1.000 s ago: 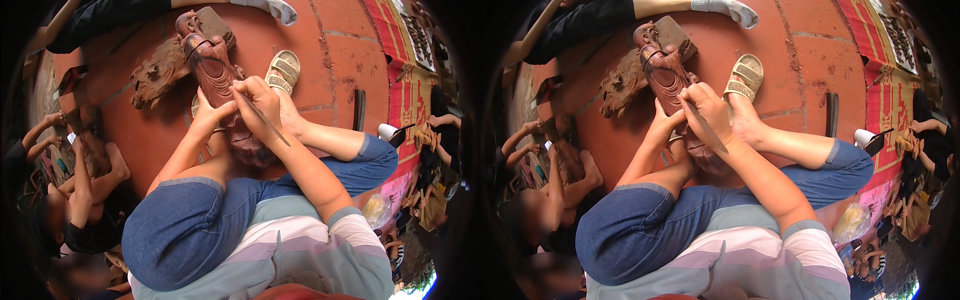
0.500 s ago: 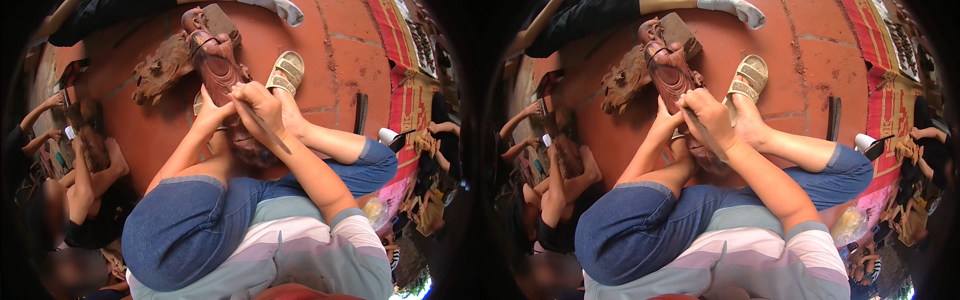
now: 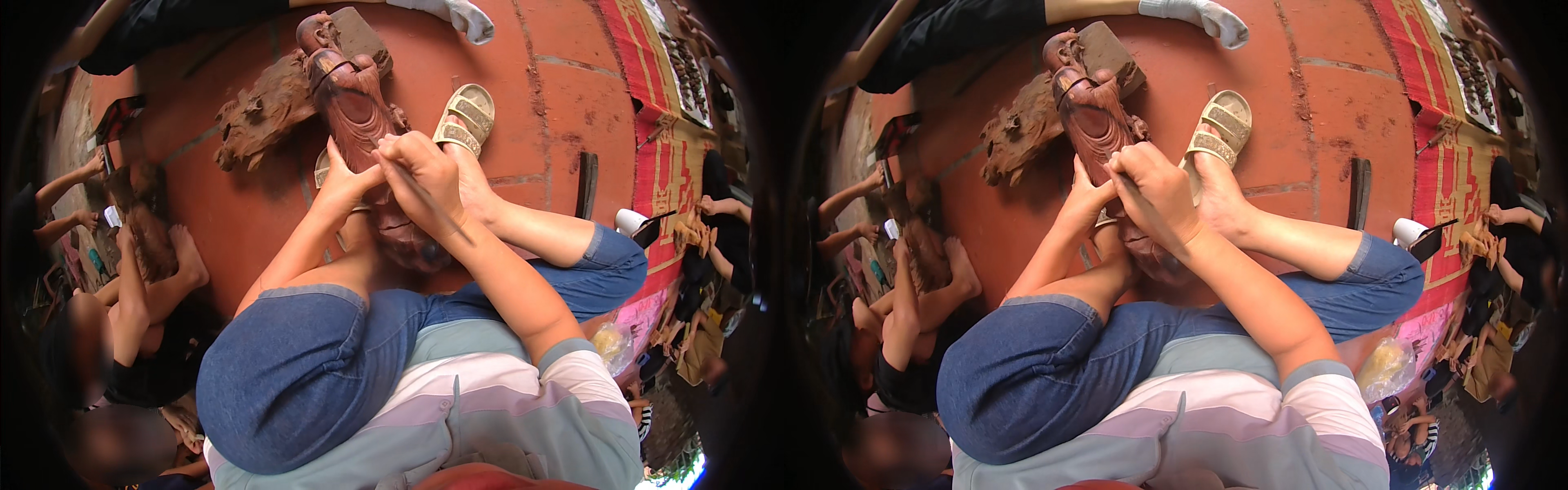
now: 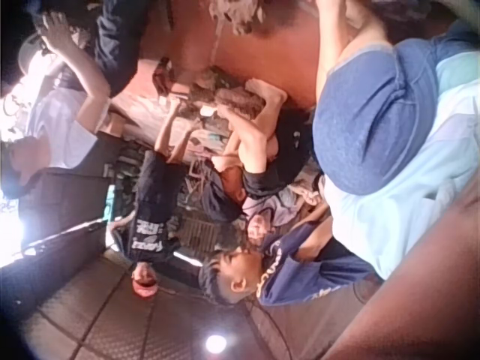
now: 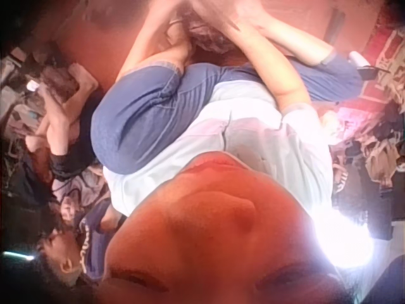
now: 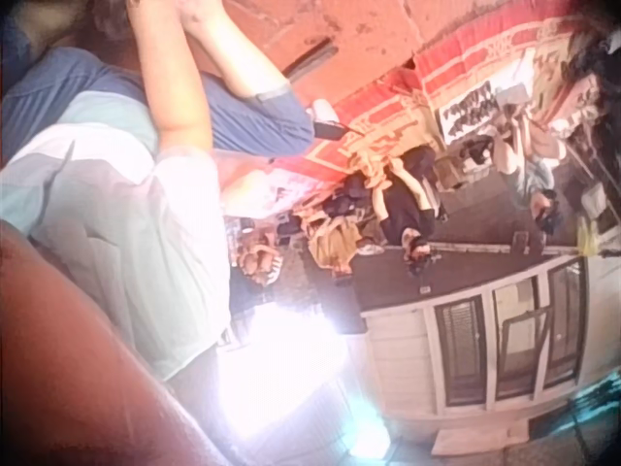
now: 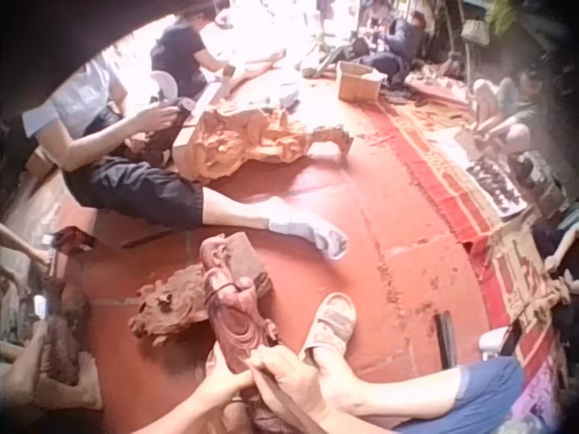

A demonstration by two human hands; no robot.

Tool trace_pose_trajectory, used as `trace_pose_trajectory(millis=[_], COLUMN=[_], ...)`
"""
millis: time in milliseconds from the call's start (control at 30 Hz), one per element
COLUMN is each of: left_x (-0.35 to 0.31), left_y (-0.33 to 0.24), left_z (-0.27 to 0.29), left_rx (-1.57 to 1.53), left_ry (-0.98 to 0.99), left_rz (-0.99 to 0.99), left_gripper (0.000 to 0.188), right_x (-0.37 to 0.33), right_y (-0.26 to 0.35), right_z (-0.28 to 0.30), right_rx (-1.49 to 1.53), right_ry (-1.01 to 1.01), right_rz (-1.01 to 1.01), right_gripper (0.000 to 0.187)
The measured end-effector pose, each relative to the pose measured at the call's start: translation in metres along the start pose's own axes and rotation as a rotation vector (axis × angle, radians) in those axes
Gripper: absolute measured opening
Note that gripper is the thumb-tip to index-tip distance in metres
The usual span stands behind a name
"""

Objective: The person carves a clay figurine using a small metal tool, refining the details of the figure's clothing and body. The person rotates the figurine to access different sides and continues to shape the clay with precise hand movements.

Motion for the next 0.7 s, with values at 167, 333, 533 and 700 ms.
trace_pose_trajectory(millis=[167,333,533,700], left_x=[0.0,-0.002,-0.002,0.0], left_y=[-0.009,-0.01,-0.007,-0.006], left_z=[-0.006,-0.005,-0.002,-0.003], left_rx=[-0.047,-0.02,0.006,0.01], left_ry=[0.012,0.012,0.008,-0.002], left_rz=[-0.053,-0.041,-0.023,-0.02], left_gripper=[0.143,0.141,0.142,0.147], right_x=[-0.002,0.007,0.003,0.001], right_y=[0.005,-0.004,0.001,0.002], right_z=[-0.004,0.005,0.002,0.0], right_rx=[-0.033,0.016,0.04,-0.003], right_ry=[0.004,0.023,0.05,0.037], right_rz=[0.008,-0.21,-0.077,-0.013], right_gripper=[0.012,0.014,0.012,0.012])
Point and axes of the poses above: each hand's wrist, its own x-axis towards the middle knuckle, its own z-axis out of the back of the hand, y = z × x, the point moved 7 cm from there along x, towards the middle knuckle, and after that the axes turned 11 degrees about -z, right-handed, at the moved point
